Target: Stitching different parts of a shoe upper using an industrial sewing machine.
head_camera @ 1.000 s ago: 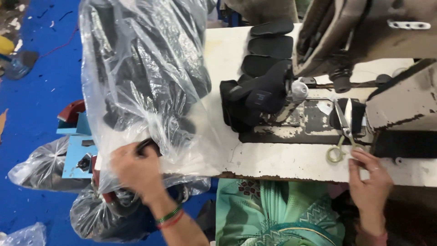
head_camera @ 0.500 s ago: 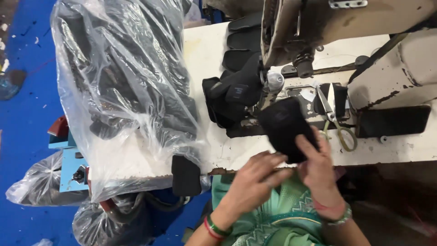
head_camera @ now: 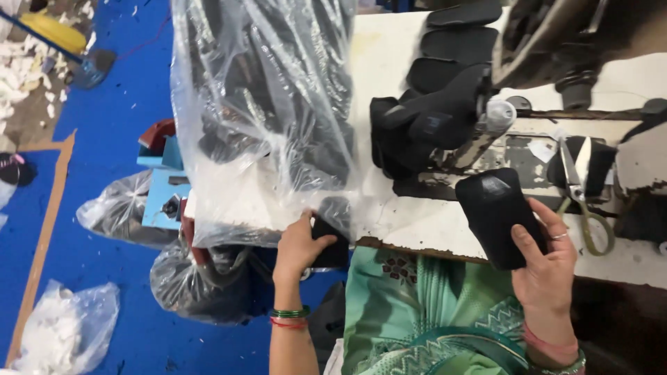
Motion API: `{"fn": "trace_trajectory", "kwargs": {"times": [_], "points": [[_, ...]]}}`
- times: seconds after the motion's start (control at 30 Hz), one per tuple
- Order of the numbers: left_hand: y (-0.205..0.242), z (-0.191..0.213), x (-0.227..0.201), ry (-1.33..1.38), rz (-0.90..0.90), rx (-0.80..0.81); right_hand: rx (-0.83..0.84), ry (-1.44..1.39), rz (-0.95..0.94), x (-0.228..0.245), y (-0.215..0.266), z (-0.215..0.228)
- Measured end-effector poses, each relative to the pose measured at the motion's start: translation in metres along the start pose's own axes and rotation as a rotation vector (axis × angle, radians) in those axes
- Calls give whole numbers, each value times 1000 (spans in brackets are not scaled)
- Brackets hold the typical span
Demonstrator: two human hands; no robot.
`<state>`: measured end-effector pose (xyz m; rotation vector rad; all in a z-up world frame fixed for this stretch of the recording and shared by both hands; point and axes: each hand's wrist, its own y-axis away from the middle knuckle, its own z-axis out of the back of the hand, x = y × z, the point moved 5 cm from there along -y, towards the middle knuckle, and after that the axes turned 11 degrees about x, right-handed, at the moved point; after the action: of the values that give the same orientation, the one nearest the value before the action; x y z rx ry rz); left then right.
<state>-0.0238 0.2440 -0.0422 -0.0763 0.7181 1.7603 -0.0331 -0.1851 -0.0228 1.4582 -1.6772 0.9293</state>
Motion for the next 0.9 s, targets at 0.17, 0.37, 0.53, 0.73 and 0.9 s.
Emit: {"fn": "trace_trajectory", "kwargs": {"times": [0.17, 0.37, 0.53, 0.73, 0.9], "points": [[7, 58, 30, 287, -12, -194, -17, 67, 23, -3, 6, 22], [23, 88, 20, 201, 58, -732, -1, 62, 38, -3, 13, 17], [69, 91, -85, 654, -283, -683, 39, 204, 50, 0, 18, 3], [96, 63, -224, 662, -1075, -233, 197, 805, 158, 37, 28, -60], [75, 13, -227, 757, -947, 185, 217, 809, 219, 43, 43, -60]]}}
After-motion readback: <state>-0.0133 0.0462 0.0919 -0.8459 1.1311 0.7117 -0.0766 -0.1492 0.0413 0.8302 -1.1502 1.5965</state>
